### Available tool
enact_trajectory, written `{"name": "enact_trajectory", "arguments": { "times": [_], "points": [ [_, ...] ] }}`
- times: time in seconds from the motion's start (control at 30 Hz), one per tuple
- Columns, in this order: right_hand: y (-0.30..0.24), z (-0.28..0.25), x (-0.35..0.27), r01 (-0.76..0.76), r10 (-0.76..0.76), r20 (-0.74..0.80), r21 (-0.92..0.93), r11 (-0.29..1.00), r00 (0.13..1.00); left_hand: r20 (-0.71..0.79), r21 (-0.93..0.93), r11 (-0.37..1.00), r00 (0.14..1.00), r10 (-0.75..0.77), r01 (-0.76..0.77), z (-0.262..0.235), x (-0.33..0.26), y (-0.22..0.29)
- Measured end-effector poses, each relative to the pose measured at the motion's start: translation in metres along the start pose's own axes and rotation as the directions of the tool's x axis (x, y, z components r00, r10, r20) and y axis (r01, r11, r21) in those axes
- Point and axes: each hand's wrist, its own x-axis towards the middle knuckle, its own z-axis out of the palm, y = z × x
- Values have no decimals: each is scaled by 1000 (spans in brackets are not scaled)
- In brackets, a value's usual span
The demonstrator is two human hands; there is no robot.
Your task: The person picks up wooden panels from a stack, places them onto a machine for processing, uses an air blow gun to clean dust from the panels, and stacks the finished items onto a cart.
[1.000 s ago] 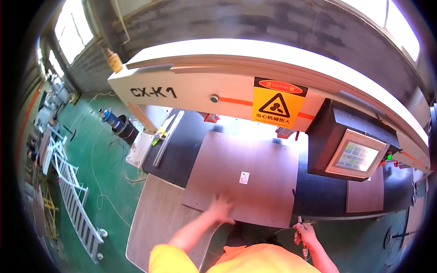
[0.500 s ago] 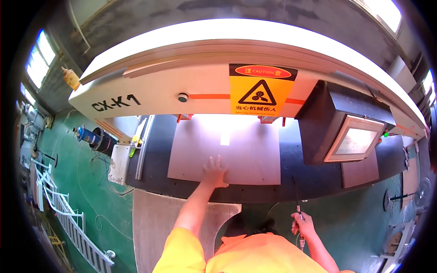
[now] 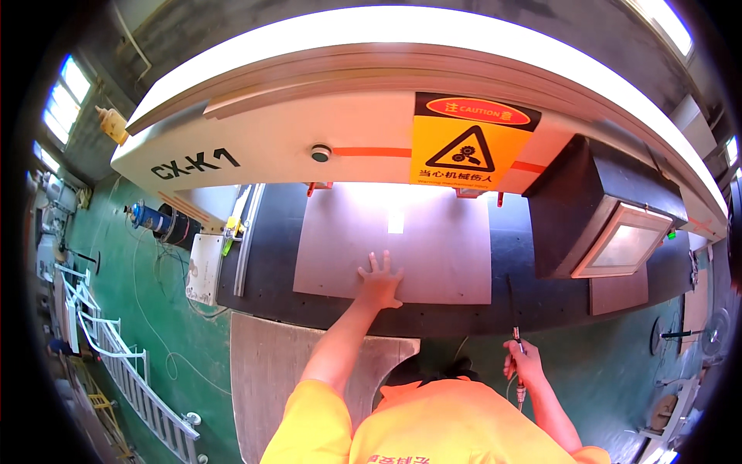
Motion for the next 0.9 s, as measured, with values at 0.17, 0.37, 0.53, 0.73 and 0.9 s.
{"name": "enact_trajectory", "arguments": {
  "times": [0.17, 0.37, 0.53, 0.73, 0.9],
  "points": [
    [-7, 5, 7, -15, 16, 11, -33, 999, 1000, 18, -22, 1000, 1000, 10, -9, -4, 4, 0],
    [0, 2, -5, -25, 26, 7, -40, 999, 1000, 142, 15, 1000, 990, 5, -7, -20, 5, 6],
    [21, -12, -25, -55, 55, -16, -32, 998, 998, 120, 47, 999, 993, -5, -1, -16, 7, 5],
    [34, -29, -52, -36, 36, -5, -47, 998, 999, 2, -11, 1000, 1000, -28, 28, 5, -15, 20],
    [61, -71, -65, -35, 36, -38, 26, 999, 999, -285, -157, 964, 944, 164, -214, 52, -61, 122]
  ]
}}
